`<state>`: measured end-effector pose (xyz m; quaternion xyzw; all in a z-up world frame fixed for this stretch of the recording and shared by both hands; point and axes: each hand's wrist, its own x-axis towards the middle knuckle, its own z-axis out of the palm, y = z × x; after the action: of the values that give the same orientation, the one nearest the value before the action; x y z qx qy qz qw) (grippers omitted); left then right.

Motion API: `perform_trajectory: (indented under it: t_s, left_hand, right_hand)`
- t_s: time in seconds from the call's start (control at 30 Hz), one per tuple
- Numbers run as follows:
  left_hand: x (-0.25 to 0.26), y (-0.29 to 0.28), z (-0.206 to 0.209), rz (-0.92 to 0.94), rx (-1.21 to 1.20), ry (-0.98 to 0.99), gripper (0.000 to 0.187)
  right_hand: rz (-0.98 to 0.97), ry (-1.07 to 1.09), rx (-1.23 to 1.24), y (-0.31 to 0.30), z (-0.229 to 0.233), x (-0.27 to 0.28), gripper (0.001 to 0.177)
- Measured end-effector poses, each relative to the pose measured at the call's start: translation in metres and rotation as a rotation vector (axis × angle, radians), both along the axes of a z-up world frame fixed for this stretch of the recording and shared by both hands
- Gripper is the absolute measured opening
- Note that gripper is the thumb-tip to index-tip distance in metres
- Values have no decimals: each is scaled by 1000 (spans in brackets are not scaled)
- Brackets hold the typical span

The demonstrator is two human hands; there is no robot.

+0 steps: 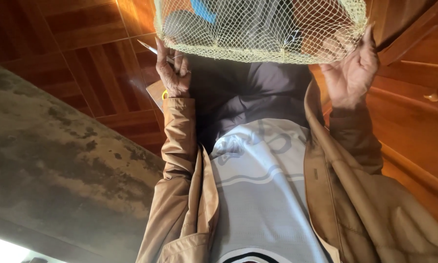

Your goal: Repairing or weaving a fine-mesh fishing net using a shuttle tool and thread.

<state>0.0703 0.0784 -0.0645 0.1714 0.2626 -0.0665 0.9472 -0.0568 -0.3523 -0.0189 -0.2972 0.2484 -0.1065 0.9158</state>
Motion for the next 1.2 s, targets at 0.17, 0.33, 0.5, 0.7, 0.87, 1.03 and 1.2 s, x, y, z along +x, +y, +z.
perform_trajectory:
  t_s: [0.17,0.33,0.5,0.7,0.87,1.03,1.2]
  left_hand:
    - [-10,11,-30,-48,-2,15,34]
    - [-18,13,-25,-94,-81,-74,19]
    - [-34,-9,12,-54,-132,-77,23]
    - [-70,-58,15,-117,33,78,41]
    - [-69,-107,59,-359,121,5,11]
    - [-64,-104,83,-365,148,-155,12]
    - [-60,-103,90,-386,220,36,26]
  right_hand:
    - [29,-65,88,8,3,10,39]
    - [6,-16,71,-6,-12,28,31]
    - [162,11,229,25,33,72,23]
    - [705,113,-489,115,76,97,11]
    - [1159,-94,187,173,48,92,40]
    - [895,-61,478,170,20,87,13]
    - [687,-7,437,160,16,73,9]
